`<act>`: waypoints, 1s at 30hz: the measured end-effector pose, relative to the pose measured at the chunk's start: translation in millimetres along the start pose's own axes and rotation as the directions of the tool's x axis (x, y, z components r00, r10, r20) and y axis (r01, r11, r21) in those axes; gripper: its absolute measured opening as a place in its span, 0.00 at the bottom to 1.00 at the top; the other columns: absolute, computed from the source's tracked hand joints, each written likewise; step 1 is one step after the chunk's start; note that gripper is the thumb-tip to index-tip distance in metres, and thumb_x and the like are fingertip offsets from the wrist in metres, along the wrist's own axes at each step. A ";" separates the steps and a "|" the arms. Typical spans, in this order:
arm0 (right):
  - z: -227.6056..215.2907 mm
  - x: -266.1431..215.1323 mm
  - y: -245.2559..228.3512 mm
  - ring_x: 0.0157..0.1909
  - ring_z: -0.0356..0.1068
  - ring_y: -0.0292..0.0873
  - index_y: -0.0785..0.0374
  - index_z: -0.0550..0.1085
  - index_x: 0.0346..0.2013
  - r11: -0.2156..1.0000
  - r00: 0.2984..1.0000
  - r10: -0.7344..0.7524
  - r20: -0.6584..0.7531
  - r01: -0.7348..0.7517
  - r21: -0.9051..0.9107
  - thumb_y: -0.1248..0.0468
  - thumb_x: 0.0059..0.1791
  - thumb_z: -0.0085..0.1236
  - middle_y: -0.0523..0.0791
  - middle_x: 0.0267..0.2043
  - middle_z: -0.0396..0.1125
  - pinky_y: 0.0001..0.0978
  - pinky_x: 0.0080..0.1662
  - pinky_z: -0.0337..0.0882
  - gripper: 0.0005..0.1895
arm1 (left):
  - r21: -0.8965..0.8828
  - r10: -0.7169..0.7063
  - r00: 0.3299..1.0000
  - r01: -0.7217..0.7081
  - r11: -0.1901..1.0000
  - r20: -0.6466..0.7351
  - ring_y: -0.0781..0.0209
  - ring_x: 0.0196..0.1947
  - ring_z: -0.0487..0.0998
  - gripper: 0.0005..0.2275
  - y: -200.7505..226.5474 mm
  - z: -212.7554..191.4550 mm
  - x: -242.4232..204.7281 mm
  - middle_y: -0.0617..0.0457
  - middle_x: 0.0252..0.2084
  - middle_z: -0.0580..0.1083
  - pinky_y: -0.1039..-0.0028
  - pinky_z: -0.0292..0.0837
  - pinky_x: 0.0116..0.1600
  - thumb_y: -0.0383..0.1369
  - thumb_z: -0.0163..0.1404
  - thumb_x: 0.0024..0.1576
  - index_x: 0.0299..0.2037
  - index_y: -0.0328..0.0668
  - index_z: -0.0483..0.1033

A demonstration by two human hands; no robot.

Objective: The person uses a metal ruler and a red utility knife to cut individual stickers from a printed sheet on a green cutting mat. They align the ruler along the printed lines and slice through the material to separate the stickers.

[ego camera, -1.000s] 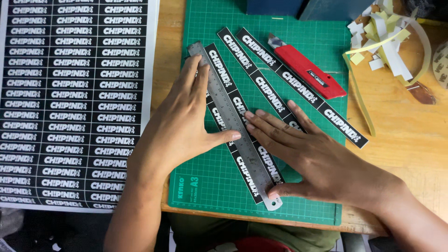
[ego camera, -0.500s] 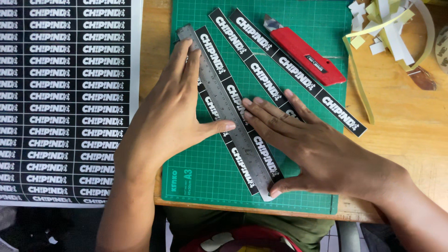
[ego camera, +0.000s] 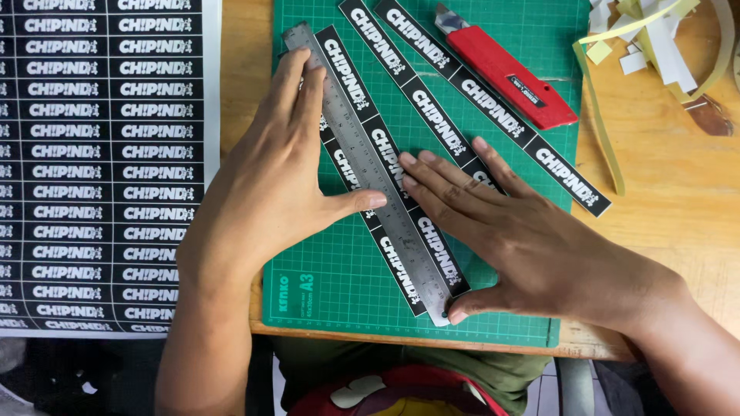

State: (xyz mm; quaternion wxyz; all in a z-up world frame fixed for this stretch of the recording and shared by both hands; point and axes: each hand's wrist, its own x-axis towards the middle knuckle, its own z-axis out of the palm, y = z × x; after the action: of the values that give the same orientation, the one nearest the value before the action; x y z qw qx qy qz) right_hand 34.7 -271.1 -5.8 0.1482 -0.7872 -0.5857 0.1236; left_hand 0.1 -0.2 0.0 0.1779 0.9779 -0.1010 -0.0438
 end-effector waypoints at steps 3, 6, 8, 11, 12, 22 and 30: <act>1.9 -0.1 0.4 0.82 0.32 0.48 0.65 0.43 0.77 1.000 1.000 0.003 -0.003 -0.003 -0.009 0.26 0.39 0.64 0.52 0.82 0.35 0.55 0.75 0.30 0.71 | -0.002 0.007 1.000 -0.007 1.000 -0.001 0.34 0.76 0.54 0.55 -0.1 -0.4 -0.8 0.30 0.77 0.45 0.54 0.58 0.72 0.56 0.68 0.50 0.73 0.21 0.46; 1.0 0.3 -0.2 0.82 0.33 0.48 0.66 0.44 0.77 1.000 1.000 0.000 -0.011 0.000 -0.012 0.26 0.39 0.64 0.52 0.82 0.36 0.56 0.75 0.30 0.70 | -0.001 0.007 1.000 -0.007 1.000 0.002 0.33 0.76 0.54 0.55 -0.2 -0.2 -0.9 0.29 0.76 0.45 0.53 0.58 0.71 0.57 0.68 0.50 0.72 0.20 0.46; 0.4 0.6 -0.4 0.82 0.33 0.48 0.66 0.44 0.77 1.000 1.000 -0.003 -0.009 0.003 -0.010 0.26 0.39 0.63 0.52 0.82 0.36 0.56 0.75 0.30 0.70 | -0.007 0.003 1.000 -0.003 1.000 0.007 0.33 0.75 0.55 0.55 0.9 -1.2 -1.0 0.29 0.76 0.45 0.53 0.58 0.71 0.56 0.68 0.50 0.72 0.20 0.46; 0.3 0.8 0.5 0.82 0.34 0.49 0.66 0.44 0.77 1.000 1.000 -0.010 -0.017 0.010 -0.018 0.26 0.39 0.62 0.53 0.82 0.36 0.57 0.75 0.31 0.69 | -0.004 0.007 1.000 -0.007 1.000 0.000 0.32 0.75 0.56 0.54 0.5 -1.0 -0.3 0.29 0.76 0.45 0.53 0.59 0.71 0.56 0.67 0.51 0.72 0.20 0.47; 0.6 0.7 0.4 0.82 0.34 0.49 0.67 0.43 0.77 1.000 1.000 -0.015 -0.023 0.014 -0.020 0.26 0.39 0.62 0.53 0.82 0.36 0.57 0.75 0.31 0.69 | 0.002 0.010 1.000 -0.010 1.000 -0.003 0.33 0.75 0.56 0.54 0.1 -0.5 -0.6 0.29 0.76 0.46 0.52 0.59 0.70 0.57 0.67 0.51 0.72 0.20 0.47; 0.8 0.6 0.3 0.82 0.33 0.48 0.66 0.43 0.77 1.000 1.000 -0.001 -0.016 0.000 -0.021 0.26 0.39 0.63 0.53 0.82 0.36 0.56 0.75 0.29 0.70 | -0.002 0.014 1.000 -0.014 1.000 -0.006 0.32 0.75 0.56 0.54 0.3 -1.3 -0.1 0.29 0.76 0.46 0.53 0.58 0.72 0.56 0.68 0.51 0.72 0.20 0.47; 1.8 -0.4 0.1 0.82 0.36 0.49 0.66 0.44 0.77 1.000 0.999 -0.010 -0.038 0.009 -0.015 0.26 0.40 0.62 0.53 0.82 0.37 0.58 0.75 0.31 0.69 | 0.004 -0.005 1.000 0.005 1.000 0.012 0.34 0.76 0.54 0.56 0.3 -0.8 -0.8 0.29 0.77 0.43 0.53 0.57 0.72 0.58 0.67 0.50 0.73 0.21 0.45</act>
State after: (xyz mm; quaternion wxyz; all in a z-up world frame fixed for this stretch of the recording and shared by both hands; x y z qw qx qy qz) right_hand 34.1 -271.3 -7.5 0.1541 -0.7877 -0.5874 0.1037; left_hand -0.7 0.0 0.9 0.1755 0.9782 -0.0997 -0.0497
